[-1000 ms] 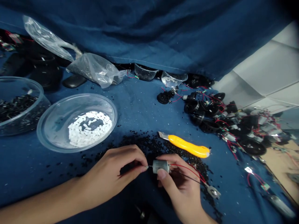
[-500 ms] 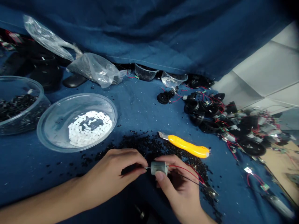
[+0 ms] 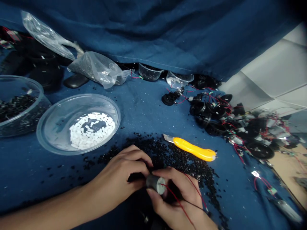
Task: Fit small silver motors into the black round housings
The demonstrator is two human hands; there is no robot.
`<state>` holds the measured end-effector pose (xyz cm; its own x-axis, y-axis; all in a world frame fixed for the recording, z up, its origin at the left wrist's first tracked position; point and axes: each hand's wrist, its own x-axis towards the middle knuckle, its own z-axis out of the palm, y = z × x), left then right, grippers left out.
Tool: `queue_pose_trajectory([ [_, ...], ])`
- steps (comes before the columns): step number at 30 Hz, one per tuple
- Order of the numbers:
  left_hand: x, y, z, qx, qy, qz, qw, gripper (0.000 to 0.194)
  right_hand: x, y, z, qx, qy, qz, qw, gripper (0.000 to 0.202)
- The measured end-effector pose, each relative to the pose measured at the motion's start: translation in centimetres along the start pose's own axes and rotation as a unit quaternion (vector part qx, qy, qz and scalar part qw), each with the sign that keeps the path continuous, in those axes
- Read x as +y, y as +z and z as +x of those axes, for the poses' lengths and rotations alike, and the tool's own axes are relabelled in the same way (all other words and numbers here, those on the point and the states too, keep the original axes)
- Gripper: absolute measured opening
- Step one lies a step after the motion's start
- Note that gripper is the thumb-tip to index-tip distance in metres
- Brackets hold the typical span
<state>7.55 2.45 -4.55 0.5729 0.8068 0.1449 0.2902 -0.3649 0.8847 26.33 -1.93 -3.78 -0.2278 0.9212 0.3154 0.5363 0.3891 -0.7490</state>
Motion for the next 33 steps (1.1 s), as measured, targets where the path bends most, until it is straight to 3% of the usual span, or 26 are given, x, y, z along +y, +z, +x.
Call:
queue_pose_trajectory([
  [9, -0.30, -0.03, -0.13, -0.011, -0.004, 0.048, 0.999, 0.020, -0.22, -0.09, 0.66, -0.032, 0.052, 0.014, 0.998, 0.007],
  [33, -0.41, -0.41, -0.29, -0.034, -0.012, 0.051, 0.998, 0.016, -0.11, 0.03, 0.79, -0.055, 0.028, 0.011, 0.998, 0.012],
])
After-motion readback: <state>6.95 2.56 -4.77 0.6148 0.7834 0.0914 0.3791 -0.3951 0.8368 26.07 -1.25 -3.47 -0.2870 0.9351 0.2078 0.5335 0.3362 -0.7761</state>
